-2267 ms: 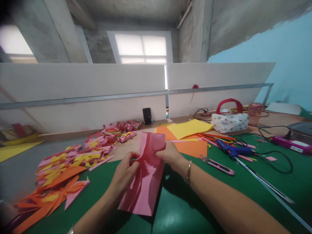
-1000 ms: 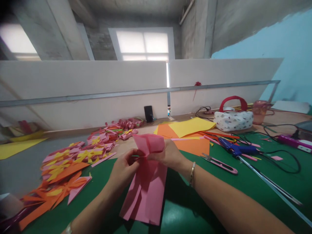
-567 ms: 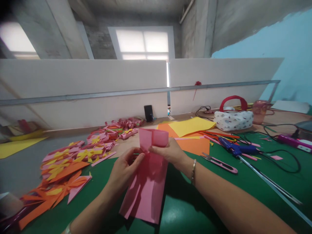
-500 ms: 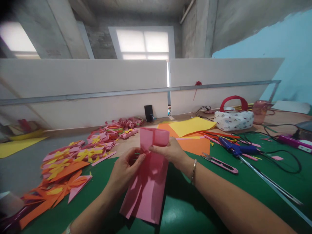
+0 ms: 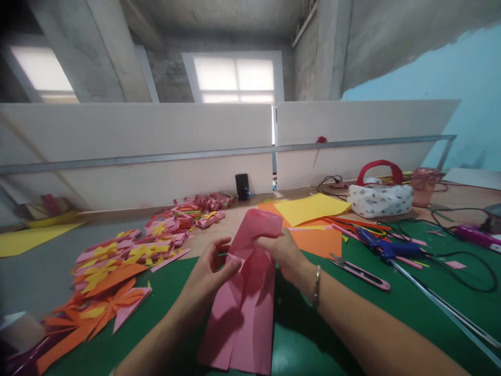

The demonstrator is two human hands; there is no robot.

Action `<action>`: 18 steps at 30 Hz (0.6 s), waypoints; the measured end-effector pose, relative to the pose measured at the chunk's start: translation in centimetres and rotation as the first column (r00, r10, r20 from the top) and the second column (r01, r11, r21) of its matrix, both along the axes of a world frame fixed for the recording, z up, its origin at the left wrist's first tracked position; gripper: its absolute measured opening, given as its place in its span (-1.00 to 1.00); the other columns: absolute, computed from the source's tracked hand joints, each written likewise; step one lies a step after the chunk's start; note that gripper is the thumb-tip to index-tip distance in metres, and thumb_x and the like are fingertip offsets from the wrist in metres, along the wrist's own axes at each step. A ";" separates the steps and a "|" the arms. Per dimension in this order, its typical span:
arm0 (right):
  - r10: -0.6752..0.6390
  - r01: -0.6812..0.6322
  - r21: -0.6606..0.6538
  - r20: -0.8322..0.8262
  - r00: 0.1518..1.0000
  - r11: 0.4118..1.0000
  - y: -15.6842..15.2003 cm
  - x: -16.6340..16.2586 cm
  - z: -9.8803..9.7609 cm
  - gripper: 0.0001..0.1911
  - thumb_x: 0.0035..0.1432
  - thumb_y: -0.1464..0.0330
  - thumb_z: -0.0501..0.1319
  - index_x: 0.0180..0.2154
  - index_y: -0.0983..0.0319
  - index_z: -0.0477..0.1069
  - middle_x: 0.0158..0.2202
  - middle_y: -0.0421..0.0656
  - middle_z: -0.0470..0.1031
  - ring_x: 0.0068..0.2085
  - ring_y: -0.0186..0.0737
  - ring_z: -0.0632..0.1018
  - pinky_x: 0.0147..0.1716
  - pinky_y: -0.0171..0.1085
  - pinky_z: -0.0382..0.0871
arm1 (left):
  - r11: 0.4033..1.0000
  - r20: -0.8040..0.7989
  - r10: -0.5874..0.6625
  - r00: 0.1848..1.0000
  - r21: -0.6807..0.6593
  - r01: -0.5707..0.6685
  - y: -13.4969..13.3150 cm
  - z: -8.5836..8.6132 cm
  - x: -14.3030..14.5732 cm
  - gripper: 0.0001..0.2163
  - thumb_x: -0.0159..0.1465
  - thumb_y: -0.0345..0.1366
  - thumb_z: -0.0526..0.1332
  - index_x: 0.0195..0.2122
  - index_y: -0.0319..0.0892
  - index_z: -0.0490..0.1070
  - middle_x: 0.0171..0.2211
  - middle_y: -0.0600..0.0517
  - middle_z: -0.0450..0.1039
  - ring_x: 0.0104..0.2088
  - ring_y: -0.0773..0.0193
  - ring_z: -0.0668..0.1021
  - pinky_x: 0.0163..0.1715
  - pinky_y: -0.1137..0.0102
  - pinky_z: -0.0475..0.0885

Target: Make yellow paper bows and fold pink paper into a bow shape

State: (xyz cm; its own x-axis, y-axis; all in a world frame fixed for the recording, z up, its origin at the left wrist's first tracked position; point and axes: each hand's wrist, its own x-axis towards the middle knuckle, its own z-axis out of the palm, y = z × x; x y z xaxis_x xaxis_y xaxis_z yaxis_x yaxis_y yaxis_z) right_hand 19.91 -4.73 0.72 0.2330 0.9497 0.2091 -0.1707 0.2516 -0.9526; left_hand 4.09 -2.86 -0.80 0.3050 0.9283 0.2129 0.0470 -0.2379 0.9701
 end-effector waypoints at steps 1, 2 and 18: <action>-0.004 0.004 -0.010 -0.019 1.000 1.000 0.1 0.1 -0.1 -0.81 -0.24 0.45 0.31 -0.43 0.28 0.46 -0.43 -0.18 0.52 -0.39 -0.22 0.50 -0.36 -0.27 0.40 | 0.999 0.040 -0.006 0.999 -0.036 0.007 0.0 0.1 -0.1 -0.48 0.03 -0.09 0.25 -0.02 -0.20 0.23 -0.11 -0.11 0.38 -0.21 0.20 0.50 -0.25 0.33 0.40; -0.005 0.004 -0.025 -0.035 0.999 1.000 0.1 0.1 -0.1 -0.80 -0.25 0.44 0.31 -0.43 0.28 0.46 -0.44 -0.17 0.52 -0.40 -0.21 0.51 -0.37 -0.27 0.40 | 0.997 0.076 -0.005 0.997 -0.072 0.010 0.0 0.2 -0.2 -0.55 0.07 -0.12 0.20 -0.03 -0.19 0.26 -0.11 -0.09 0.39 -0.22 0.23 0.50 -0.26 0.35 0.40; 0.014 -0.013 -0.021 0.042 0.999 1.000 0.4 -0.1 -0.6 -0.76 -0.22 0.44 0.31 -0.37 0.26 0.48 -0.38 -0.18 0.54 -0.35 -0.20 0.52 -0.30 -0.25 0.41 | 0.926 -0.305 0.244 0.921 0.356 -0.128 -0.2 -1.0 0.2 -0.25 -0.09 -0.17 0.33 0.12 -0.21 0.07 -0.04 -0.16 0.32 -0.08 0.04 0.43 -0.09 0.13 0.32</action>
